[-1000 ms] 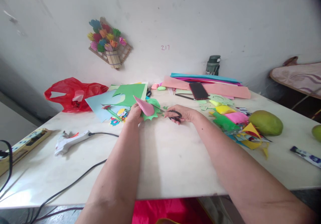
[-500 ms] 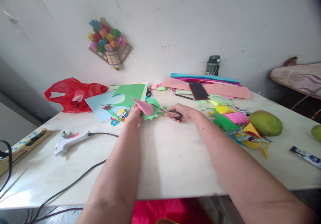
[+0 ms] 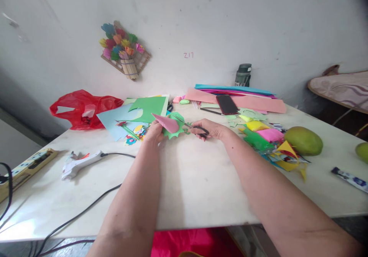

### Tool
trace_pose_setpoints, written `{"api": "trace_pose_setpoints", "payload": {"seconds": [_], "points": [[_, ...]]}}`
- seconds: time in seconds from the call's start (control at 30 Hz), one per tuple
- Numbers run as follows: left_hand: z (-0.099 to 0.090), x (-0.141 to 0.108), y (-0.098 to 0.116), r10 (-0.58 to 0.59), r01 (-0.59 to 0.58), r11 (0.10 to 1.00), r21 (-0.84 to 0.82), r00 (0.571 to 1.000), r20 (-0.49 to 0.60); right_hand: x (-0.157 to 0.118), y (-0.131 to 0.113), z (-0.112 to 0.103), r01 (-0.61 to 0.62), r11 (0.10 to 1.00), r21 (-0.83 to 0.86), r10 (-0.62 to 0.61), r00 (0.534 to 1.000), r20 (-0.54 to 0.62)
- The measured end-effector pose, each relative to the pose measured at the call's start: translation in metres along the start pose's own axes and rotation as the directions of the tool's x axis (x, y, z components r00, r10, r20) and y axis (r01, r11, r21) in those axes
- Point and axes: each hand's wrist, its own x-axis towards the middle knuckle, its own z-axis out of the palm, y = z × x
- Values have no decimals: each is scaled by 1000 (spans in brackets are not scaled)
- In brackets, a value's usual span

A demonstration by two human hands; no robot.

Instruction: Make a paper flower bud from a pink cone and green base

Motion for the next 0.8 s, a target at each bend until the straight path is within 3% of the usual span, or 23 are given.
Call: {"api": "trace_pose_setpoints", "payload": {"seconds": [0.27, 0.8], "points": [[4, -5, 3, -22, 21, 999, 28, 1000, 15, 1, 2, -3, 15, 1000, -14, -15, 999, 31], [7, -17, 11, -111, 111, 994, 8, 990, 87, 15, 22, -15, 213, 977, -13, -212, 976, 40]]}}
